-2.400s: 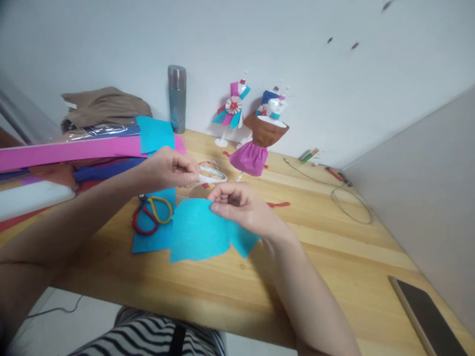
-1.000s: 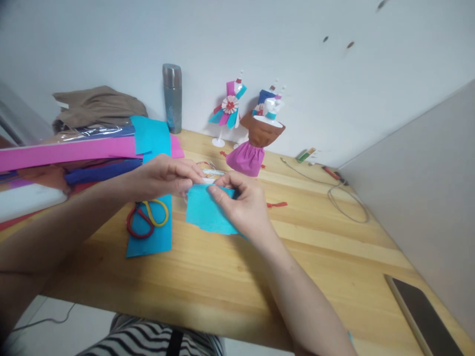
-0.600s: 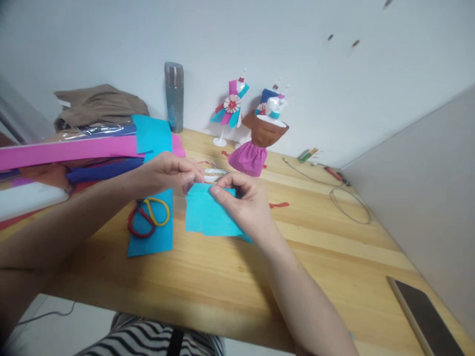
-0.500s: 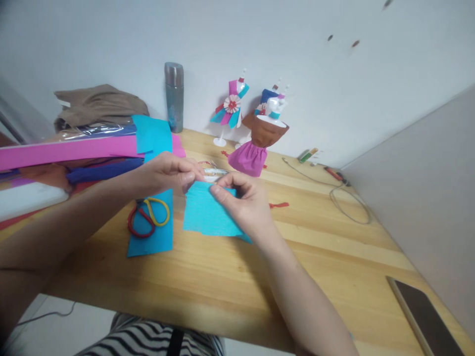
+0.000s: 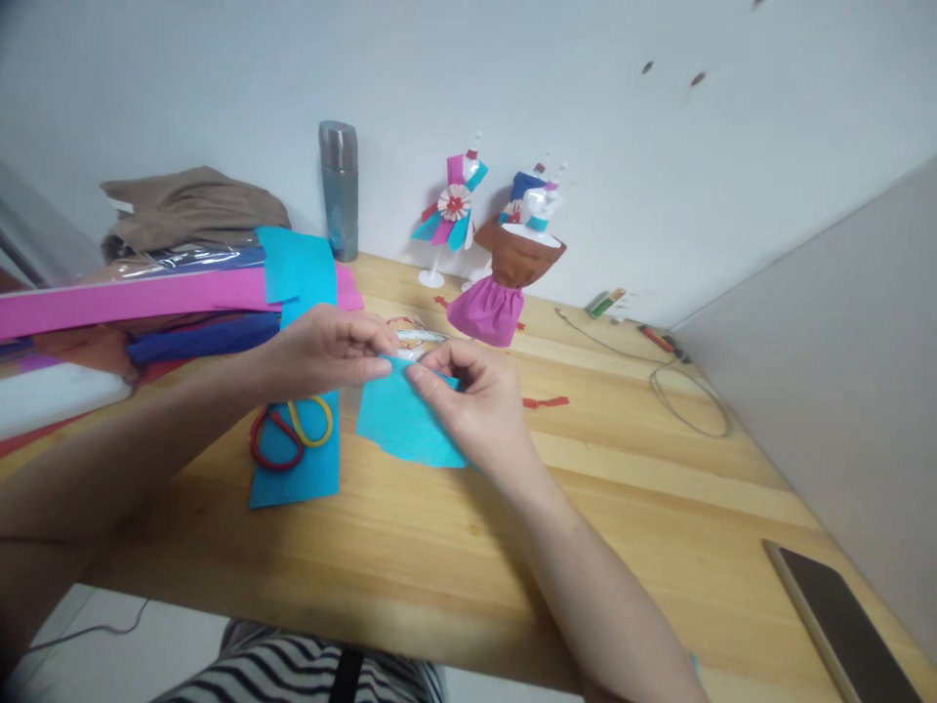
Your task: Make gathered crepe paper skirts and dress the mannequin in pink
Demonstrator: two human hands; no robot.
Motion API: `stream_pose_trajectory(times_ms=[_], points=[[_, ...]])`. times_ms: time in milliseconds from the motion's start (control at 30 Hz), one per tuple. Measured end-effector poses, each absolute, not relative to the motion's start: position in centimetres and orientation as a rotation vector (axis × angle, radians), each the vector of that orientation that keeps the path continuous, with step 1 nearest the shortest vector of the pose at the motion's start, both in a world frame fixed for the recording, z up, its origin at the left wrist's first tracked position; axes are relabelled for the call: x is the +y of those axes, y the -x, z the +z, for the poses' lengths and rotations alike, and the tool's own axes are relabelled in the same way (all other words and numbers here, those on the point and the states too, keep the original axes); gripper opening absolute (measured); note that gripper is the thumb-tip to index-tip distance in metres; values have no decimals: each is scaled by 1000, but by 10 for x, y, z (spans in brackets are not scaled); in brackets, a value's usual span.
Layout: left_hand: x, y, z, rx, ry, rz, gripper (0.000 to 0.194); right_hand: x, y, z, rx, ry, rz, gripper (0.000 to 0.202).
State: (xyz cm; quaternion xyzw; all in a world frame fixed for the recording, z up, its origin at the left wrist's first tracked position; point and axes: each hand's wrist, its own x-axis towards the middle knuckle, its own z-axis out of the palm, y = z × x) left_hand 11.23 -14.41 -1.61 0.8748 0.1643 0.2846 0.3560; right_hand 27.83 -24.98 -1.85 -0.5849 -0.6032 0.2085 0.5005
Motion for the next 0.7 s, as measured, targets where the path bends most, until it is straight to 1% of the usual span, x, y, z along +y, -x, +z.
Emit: stream_pose_trajectory(times_ms=[100, 233, 333, 433, 700], points=[[-146, -113, -16, 440, -2270, 772, 12, -250, -277, -18, -1474, 1429, 486, 20], [-149, -115, -16, 458, -2317, 846, 15, -251, -275, -18, -1481, 1428, 469, 21], [-151, -117, -18, 496, -2311, 903, 17, -251, -274, -19, -1494, 1395, 444, 16], [-151, -118, -20, 539, -2294, 906, 18, -253, -272, -21, -1523, 1395, 352, 10], [-148, -117, -25, 568, -2419, 1072, 15, -260, -269, -22, -1599, 1441, 112, 11]])
